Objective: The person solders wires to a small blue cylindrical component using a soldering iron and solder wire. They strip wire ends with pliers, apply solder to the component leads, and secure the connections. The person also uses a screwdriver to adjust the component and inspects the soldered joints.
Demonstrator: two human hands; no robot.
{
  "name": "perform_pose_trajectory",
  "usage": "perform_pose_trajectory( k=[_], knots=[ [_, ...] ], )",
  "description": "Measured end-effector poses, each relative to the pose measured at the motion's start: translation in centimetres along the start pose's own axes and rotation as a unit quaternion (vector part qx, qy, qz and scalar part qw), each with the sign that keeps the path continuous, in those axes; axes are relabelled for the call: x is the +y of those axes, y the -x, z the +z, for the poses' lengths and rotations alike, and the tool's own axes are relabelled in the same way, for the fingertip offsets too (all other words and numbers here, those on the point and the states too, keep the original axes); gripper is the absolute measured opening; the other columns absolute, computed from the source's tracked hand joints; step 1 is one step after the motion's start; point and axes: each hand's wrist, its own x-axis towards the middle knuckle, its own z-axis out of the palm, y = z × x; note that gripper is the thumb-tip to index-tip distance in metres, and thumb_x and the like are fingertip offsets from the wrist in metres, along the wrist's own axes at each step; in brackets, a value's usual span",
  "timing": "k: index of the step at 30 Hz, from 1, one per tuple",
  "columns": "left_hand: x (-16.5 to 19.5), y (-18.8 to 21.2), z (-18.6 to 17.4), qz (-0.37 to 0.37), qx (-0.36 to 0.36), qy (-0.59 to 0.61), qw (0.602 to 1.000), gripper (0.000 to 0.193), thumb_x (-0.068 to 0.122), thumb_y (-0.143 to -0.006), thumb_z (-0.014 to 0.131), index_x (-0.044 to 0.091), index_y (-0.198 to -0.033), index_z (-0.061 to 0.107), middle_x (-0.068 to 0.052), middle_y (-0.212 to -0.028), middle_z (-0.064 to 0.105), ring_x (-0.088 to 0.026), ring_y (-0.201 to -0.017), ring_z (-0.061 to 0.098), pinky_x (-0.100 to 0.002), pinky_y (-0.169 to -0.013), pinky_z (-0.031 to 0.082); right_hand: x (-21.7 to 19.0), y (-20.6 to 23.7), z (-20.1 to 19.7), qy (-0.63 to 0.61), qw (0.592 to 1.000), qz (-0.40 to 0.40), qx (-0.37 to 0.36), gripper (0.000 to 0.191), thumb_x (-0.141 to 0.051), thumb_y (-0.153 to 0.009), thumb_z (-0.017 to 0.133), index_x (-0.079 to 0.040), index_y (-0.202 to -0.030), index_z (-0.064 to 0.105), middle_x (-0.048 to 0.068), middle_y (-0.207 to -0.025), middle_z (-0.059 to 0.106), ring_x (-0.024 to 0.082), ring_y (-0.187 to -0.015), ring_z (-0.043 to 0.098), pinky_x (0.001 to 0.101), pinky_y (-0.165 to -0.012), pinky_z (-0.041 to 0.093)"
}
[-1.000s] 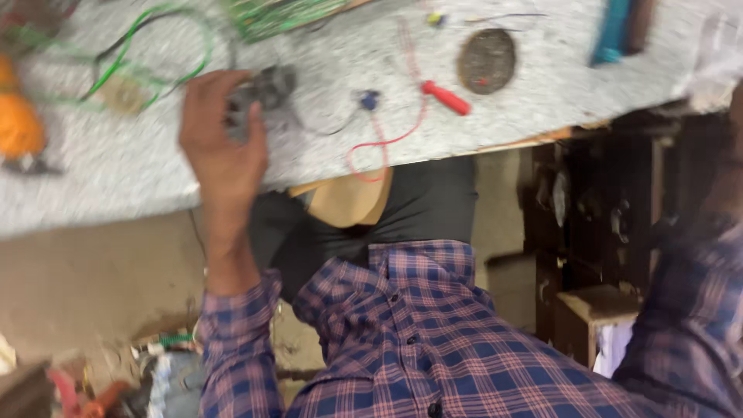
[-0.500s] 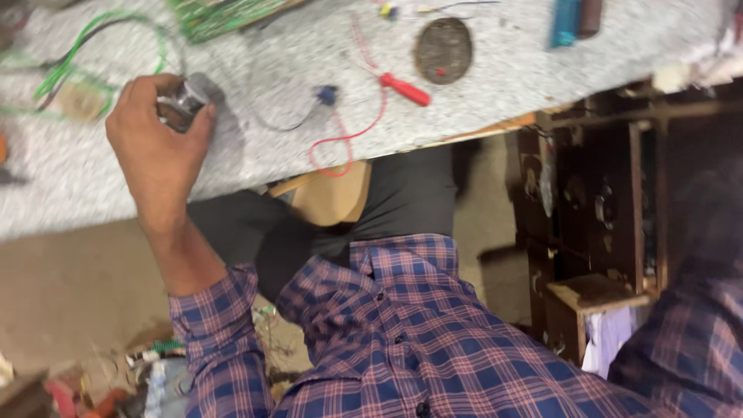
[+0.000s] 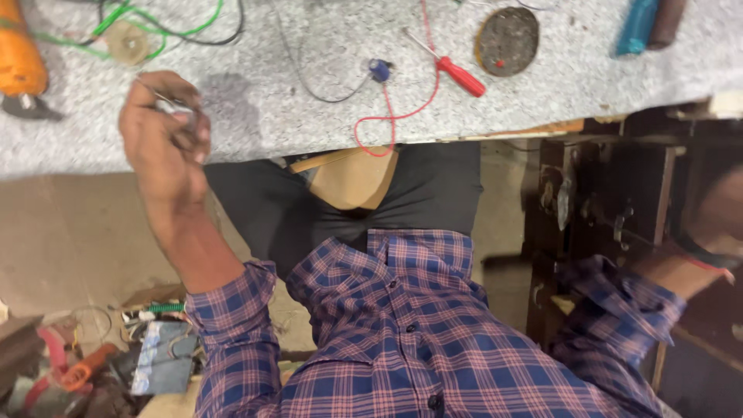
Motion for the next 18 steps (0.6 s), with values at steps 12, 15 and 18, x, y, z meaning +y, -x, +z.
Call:
perform_pose_trajectory(
  k=[12, 15, 18],
  knots=[
    [-1.7, 2.0, 13.2, 0.211, -0.171, -0.313, 0.91, 0.014, 0.016, -0.115, 0.058, 0.006, -0.112, 0.068, -0.007, -0.089, 0.069, -0.011, -0.075, 0.064, -0.027, -0.07, 0.049, -0.1, 1.6, 14.5, -0.591, 0.755, 0.017, -0.284, 0.021, -0.025, -0.107, 0.066, -0.005, -0.102, 0.06, 0.016, -0.095, 0.076, 0.017, -0.065, 0.07, 0.0195, -0.053, 0.052],
    [-0.7, 2.0, 14.6, 0.234, -0.169, -0.343, 0.894, 0.01, 0.009, -0.107, 0.067, 0.009, -0.116, 0.071, -0.009, -0.093, 0.074, -0.015, -0.071, 0.067, -0.029, -0.064, 0.049, -0.6, 1.9, 16.0, -0.592, 0.741, 0.052, -0.313, 0.023, -0.02, -0.101, 0.069, -0.002, -0.113, 0.061, 0.018, -0.099, 0.076, 0.022, -0.071, 0.072, 0.0241, -0.057, 0.056],
    [-0.5, 1.6, 15.9, 0.28, -0.152, -0.383, 0.867, 0.014, 0.01, -0.104, 0.071, 0.009, -0.118, 0.069, -0.008, -0.094, 0.075, -0.018, -0.072, 0.07, -0.031, -0.063, 0.051, -0.6, 1.9, 17.2, -0.595, 0.735, 0.075, -0.318, 0.025, -0.018, -0.1, 0.071, -0.001, -0.115, 0.061, 0.02, -0.102, 0.075, 0.025, -0.075, 0.072, 0.0259, -0.06, 0.057]
  ],
)
